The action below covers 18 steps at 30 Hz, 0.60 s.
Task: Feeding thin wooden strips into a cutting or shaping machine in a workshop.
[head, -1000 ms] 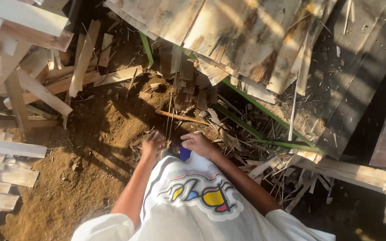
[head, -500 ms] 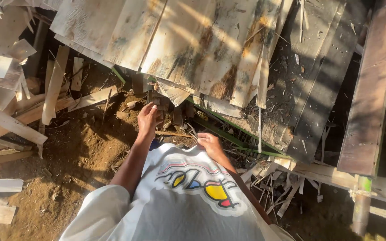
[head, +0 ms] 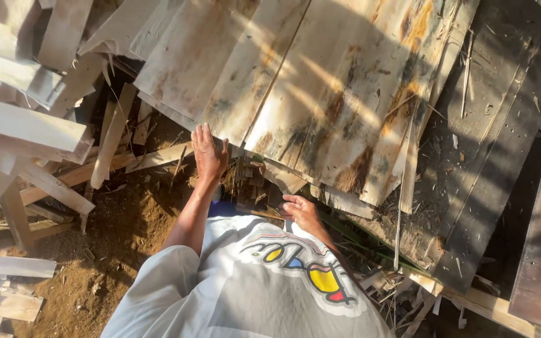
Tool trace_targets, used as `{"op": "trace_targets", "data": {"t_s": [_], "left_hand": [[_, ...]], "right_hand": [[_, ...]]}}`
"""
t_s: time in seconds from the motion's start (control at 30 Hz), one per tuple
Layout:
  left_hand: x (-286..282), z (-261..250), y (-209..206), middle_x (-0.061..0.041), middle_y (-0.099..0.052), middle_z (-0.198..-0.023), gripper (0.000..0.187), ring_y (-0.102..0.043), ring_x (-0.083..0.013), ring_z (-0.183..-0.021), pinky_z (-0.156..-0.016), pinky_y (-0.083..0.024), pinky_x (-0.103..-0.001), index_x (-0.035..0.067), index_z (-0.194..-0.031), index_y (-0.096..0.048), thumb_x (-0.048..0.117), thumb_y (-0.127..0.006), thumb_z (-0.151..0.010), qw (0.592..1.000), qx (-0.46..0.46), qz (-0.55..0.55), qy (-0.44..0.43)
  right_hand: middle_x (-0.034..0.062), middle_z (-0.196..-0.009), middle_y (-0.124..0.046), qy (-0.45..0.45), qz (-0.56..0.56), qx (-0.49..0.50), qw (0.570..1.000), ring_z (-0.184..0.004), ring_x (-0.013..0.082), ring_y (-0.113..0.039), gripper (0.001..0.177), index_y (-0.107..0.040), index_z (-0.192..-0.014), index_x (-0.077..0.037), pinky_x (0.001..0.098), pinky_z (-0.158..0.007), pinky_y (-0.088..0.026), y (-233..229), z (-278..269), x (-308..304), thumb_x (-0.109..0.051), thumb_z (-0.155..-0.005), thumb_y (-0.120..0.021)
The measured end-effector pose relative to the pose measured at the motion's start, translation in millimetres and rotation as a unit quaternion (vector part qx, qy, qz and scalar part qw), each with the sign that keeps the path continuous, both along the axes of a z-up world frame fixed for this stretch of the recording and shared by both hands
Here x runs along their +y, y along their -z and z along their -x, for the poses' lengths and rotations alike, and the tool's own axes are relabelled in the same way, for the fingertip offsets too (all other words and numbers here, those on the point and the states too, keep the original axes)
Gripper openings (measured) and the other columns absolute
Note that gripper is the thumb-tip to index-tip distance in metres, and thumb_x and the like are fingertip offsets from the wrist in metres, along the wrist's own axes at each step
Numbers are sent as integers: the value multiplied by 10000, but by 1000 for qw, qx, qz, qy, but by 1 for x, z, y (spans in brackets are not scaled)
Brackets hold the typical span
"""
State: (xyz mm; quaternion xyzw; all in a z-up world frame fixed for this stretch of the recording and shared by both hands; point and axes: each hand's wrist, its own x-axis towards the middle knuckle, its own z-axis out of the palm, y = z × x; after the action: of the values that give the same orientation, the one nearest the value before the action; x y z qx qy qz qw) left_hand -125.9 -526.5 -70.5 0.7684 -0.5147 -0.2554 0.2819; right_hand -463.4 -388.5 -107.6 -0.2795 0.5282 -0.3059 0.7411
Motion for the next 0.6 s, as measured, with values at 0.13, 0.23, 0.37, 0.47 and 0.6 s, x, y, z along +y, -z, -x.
{"op": "trace_targets", "data": {"t_s": [0.13, 0.23, 0.37, 0.47, 0.6], "left_hand": [[-47, -19, -1, -285, -216, -1656, 870, -142, -462, -1546, -1266, -117, -547, -49, -1582, -267, 395, -677, -956, 998, -44, -6, 40], [-74, -31, 23, -322, -220, -1627, 971, -125, -498, -1509, -1212, -97, -587, -113, -1541, -261, 495, -693, -919, 995, -84, -17, 57], [-86, -39, 14, -295, -304, -1585, 946, -217, -481, -1486, -1194, -178, -614, -106, -1488, -356, 557, -691, -903, 983, -134, -92, 86], [-87, -42, 4, -275, -351, -1564, 870, -314, -451, -1422, -1113, -273, -606, -76, -1426, -452, 541, -714, -871, 981, -130, -107, 98], [-101, -44, 1, -229, -448, -1513, 674, -434, -395, -1348, -1036, -387, -569, -28, -1247, -607, 525, -719, -879, 986, -89, -101, 100]], "right_hand": [[104, -1064, -675, 0, 18, -11, 1000, -901, 158, -694, 465, -583, -1389, -14, 350, -806, -614, -19, -71, -47, -93, -949, -711], [135, -1153, -661, 47, 10, 30, 998, -924, 184, -690, 515, -559, -1417, -33, 344, -815, -607, -49, -121, -86, -93, -926, -707], [209, -1325, -635, 63, 56, 144, 986, -1152, 257, -644, 655, -446, -1499, -26, 361, -966, -569, -62, -167, -134, -138, -908, -706], [251, -1395, -558, 71, 77, 171, 980, -1292, 315, -577, 823, -342, -1541, 12, 402, -1088, -497, -32, -176, -150, -198, -859, -752], [267, -1548, -452, 40, 125, 205, 970, -1422, 316, -457, 899, -351, -1549, 87, 403, -1181, -365, 19, -172, -154, -284, -836, -752]]}}
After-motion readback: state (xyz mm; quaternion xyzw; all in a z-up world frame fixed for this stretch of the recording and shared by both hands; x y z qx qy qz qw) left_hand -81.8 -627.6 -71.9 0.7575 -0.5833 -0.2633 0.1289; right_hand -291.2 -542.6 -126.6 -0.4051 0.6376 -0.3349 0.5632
